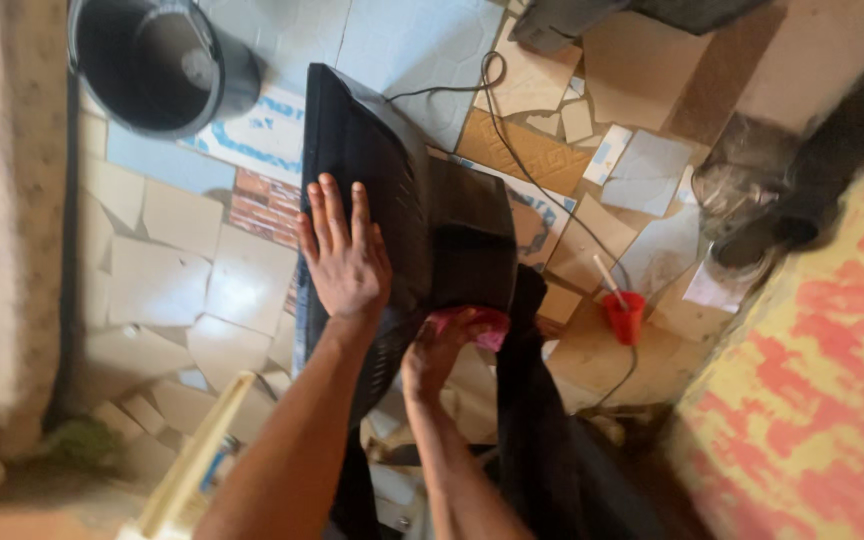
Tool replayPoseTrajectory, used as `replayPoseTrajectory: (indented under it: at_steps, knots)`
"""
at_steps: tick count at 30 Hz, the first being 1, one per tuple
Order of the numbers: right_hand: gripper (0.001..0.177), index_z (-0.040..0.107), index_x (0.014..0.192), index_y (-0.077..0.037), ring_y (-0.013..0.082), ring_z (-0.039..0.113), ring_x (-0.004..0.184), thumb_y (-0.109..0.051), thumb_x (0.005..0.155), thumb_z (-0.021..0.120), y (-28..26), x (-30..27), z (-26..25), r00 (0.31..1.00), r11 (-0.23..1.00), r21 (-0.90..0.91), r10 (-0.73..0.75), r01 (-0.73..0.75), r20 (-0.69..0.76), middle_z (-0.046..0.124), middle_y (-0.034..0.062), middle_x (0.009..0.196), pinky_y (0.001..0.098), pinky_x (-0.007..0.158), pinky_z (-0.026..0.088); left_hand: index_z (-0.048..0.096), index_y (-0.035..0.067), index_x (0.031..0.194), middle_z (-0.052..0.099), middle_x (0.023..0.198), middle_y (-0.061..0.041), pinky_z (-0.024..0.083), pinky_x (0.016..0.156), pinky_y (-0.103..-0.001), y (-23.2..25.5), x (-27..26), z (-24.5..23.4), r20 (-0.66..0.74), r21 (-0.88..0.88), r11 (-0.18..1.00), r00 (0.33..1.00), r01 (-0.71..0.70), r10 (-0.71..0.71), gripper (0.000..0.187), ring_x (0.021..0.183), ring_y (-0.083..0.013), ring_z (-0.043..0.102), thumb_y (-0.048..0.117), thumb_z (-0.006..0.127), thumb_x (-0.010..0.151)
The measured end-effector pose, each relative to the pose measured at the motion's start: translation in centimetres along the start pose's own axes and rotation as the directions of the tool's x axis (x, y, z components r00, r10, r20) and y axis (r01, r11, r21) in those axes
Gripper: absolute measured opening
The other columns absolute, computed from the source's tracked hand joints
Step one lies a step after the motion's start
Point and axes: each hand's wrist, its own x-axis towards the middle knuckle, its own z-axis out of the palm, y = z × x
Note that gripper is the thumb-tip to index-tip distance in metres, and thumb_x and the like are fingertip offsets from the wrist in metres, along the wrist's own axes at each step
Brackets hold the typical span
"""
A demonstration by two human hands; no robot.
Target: The person cleans the outer casing of a television using a cloth and then lifts and moves several television units.
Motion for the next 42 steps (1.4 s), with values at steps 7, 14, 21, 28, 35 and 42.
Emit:
replayPoseTrajectory:
  at_steps: [7, 14, 21, 28, 35, 42]
  knots:
    - [0.067, 0.022, 0.158, 0.013, 0.0642, 0.005, 0.153, -0.029, 0.112, 0.048, 3.7, 1.4, 4.4, 0.912, 0.973, -0.174, -0.207, 0.153, -0.353, 0.002, 0.0501, 0.160, 0.0602, 0.128, 0.014, 0.021, 0.003, 0.162, 0.005, 0.166, -0.034, 0.007, 0.122, -0.066, -1.5, 0.0, -2.0, 0.264, 0.009, 0.973, 0.939, -0.232, 0.221, 0.092, 0.156, -0.0476, 0.002, 0.056, 0.059, 0.096]
    - [0.071, 0.016, 0.164, -0.003, 0.0554, 0.021, 0.150, -0.027, 0.107, 0.052, 1.4, 4.1, 1.6, 0.764, 0.603, 0.718, 0.627, -0.349, -0.155, 0.014, 0.0414, 0.163, 0.0525, 0.121, 0.027, -0.008, 0.005, 0.162, -0.025, 0.161, -0.037, -0.004, 0.117, -0.074, -2.5, 2.1, -5.4, 0.657, -0.081, 0.950, 0.701, -0.300, 0.277, 0.148, 0.149, -0.0521, -0.027, 0.064, 0.088, 0.065]
    - [0.080, 0.013, 0.164, -0.008, 0.0473, 0.024, 0.151, -0.029, 0.101, 0.057, -1.0, 0.7, 0.5, 0.873, 0.852, 0.200, 0.485, -0.484, 0.045, 0.007, 0.0308, 0.168, 0.0467, 0.120, 0.030, -0.010, 0.005, 0.162, -0.028, 0.160, -0.038, -0.005, 0.116, -0.075, -2.4, 1.9, -4.5, 0.657, -0.069, 0.951, 0.704, -0.300, 0.270, 0.155, 0.149, -0.0524, -0.030, 0.062, 0.092, 0.059]
    - [0.084, 0.012, 0.163, -0.006, 0.0452, 0.020, 0.153, -0.030, 0.099, 0.060, -0.6, 0.0, 1.5, 0.926, 0.920, 0.112, 0.377, -0.374, -0.004, 0.002, 0.0293, 0.167, 0.0437, 0.122, 0.028, -0.012, 0.006, 0.161, -0.031, 0.158, -0.038, -0.010, 0.115, -0.075, -1.8, 1.9, -4.3, 0.687, -0.009, 0.958, 0.695, -0.286, 0.214, 0.156, 0.147, -0.0508, -0.034, 0.063, 0.092, 0.061]
    - [0.067, 0.016, 0.160, 0.003, 0.0404, 0.017, 0.154, -0.020, 0.106, 0.050, 3.1, 1.3, 2.8, 0.876, 0.827, 0.364, 0.479, -0.428, -0.059, 0.014, 0.0287, 0.166, 0.0449, 0.121, 0.021, -0.016, 0.010, 0.161, -0.035, 0.158, -0.035, -0.010, 0.115, -0.074, -1.7, 2.1, -4.2, 0.689, 0.007, 0.962, 0.698, -0.273, 0.194, 0.158, 0.147, -0.0499, -0.036, 0.061, 0.093, 0.060]
    - [0.044, 0.054, 0.138, 0.013, 0.0492, 0.051, 0.129, -0.017, 0.106, 0.051, 3.2, 1.4, -0.3, 0.817, 0.594, 0.653, 0.573, -0.470, 0.066, 0.054, 0.0370, 0.143, 0.0521, 0.108, 0.043, -0.017, 0.011, 0.161, -0.036, 0.157, -0.035, -0.010, 0.116, -0.073, -1.7, 2.0, -3.1, 0.692, 0.050, 0.959, 0.702, -0.279, 0.169, 0.161, 0.146, -0.0500, -0.036, 0.063, 0.093, 0.057]
